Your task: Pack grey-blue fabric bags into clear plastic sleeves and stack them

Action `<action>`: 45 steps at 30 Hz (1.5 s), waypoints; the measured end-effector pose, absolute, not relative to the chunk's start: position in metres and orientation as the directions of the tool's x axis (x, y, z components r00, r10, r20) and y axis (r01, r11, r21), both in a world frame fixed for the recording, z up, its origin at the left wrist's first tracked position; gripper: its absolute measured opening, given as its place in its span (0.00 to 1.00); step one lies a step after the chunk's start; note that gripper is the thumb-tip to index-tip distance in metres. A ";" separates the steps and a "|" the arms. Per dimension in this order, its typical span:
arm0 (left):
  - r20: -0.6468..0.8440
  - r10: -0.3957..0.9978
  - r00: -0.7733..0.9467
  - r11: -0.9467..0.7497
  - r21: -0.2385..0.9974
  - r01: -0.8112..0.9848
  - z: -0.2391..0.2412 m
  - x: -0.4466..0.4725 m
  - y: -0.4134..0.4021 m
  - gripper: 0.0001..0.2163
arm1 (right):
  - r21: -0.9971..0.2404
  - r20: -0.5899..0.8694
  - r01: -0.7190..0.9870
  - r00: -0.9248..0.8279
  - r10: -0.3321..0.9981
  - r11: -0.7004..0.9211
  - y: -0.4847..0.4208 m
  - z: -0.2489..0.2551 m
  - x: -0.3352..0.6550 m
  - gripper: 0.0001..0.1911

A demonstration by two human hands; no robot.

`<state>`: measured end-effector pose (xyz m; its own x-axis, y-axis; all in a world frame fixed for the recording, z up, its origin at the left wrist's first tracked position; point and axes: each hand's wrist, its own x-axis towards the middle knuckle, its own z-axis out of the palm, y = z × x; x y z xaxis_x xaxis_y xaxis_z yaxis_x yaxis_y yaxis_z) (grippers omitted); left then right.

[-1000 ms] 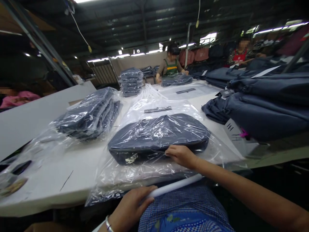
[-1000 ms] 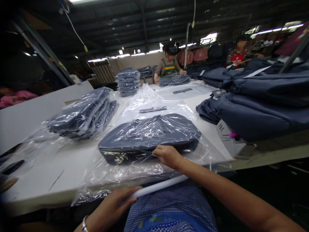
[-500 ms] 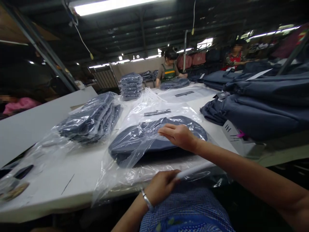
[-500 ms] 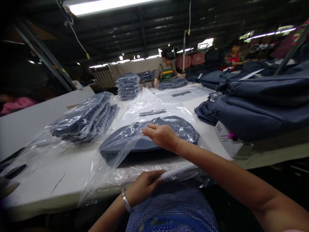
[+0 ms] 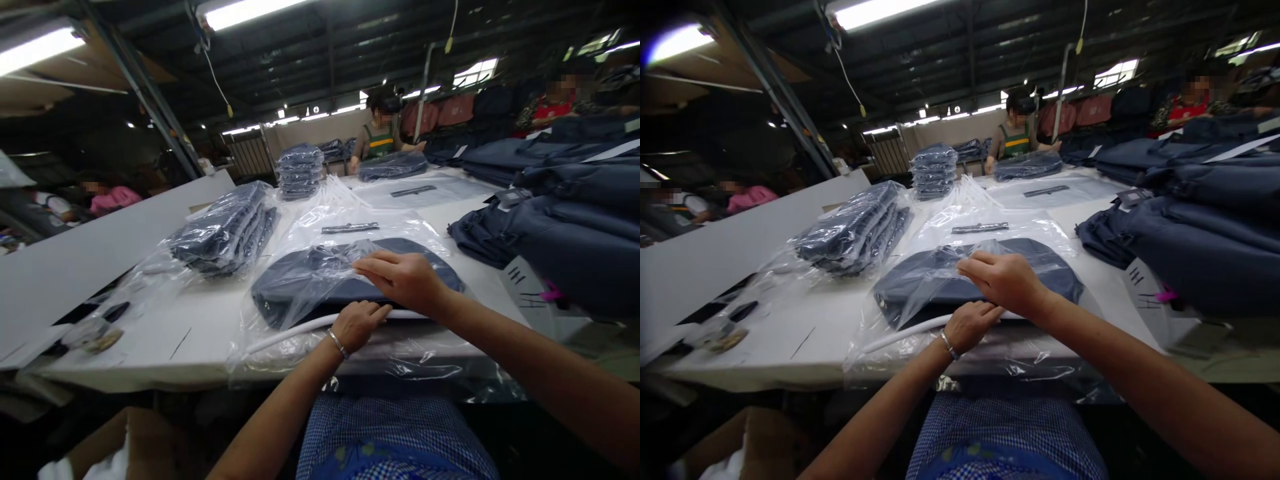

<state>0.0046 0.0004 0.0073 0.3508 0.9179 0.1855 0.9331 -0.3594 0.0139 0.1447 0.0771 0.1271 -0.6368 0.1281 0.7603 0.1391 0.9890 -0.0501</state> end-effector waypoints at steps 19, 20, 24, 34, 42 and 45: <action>0.428 0.710 0.559 -0.635 0.046 0.771 -0.004 0.116 -0.022 0.17 | -0.054 0.819 0.127 -0.562 0.116 0.990 0.082 0.130 0.147 0.11; 0.416 0.702 0.578 -0.647 0.033 0.762 -0.002 0.115 -0.021 0.17 | -0.056 0.822 0.123 -0.557 0.116 0.991 0.082 0.131 0.147 0.10; 0.337 0.727 0.598 -0.629 -0.023 0.777 0.007 0.100 -0.020 0.17 | -0.066 0.834 0.109 -0.539 0.115 0.992 0.083 0.130 0.148 0.10; 0.229 0.889 0.396 -0.413 0.028 0.911 -0.017 -0.004 -0.004 0.16 | -0.057 0.710 0.061 -0.699 0.083 0.997 0.075 0.123 0.152 0.13; 0.304 0.948 0.096 -0.178 0.252 0.951 -0.037 -0.027 -0.005 0.20 | -0.046 0.723 0.010 -0.690 0.040 0.999 0.046 0.080 0.155 0.11; 0.278 0.959 0.052 -0.158 0.375 0.913 -0.038 -0.019 -0.005 0.21 | -0.083 0.713 0.017 -0.697 0.071 0.996 0.035 0.067 0.156 0.10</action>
<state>-0.0190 -0.0047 -0.0378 0.0523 0.9592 0.2777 0.9134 -0.1583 0.3749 0.1555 0.0347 0.0666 -0.6973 0.0709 0.7133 0.0168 0.9964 -0.0826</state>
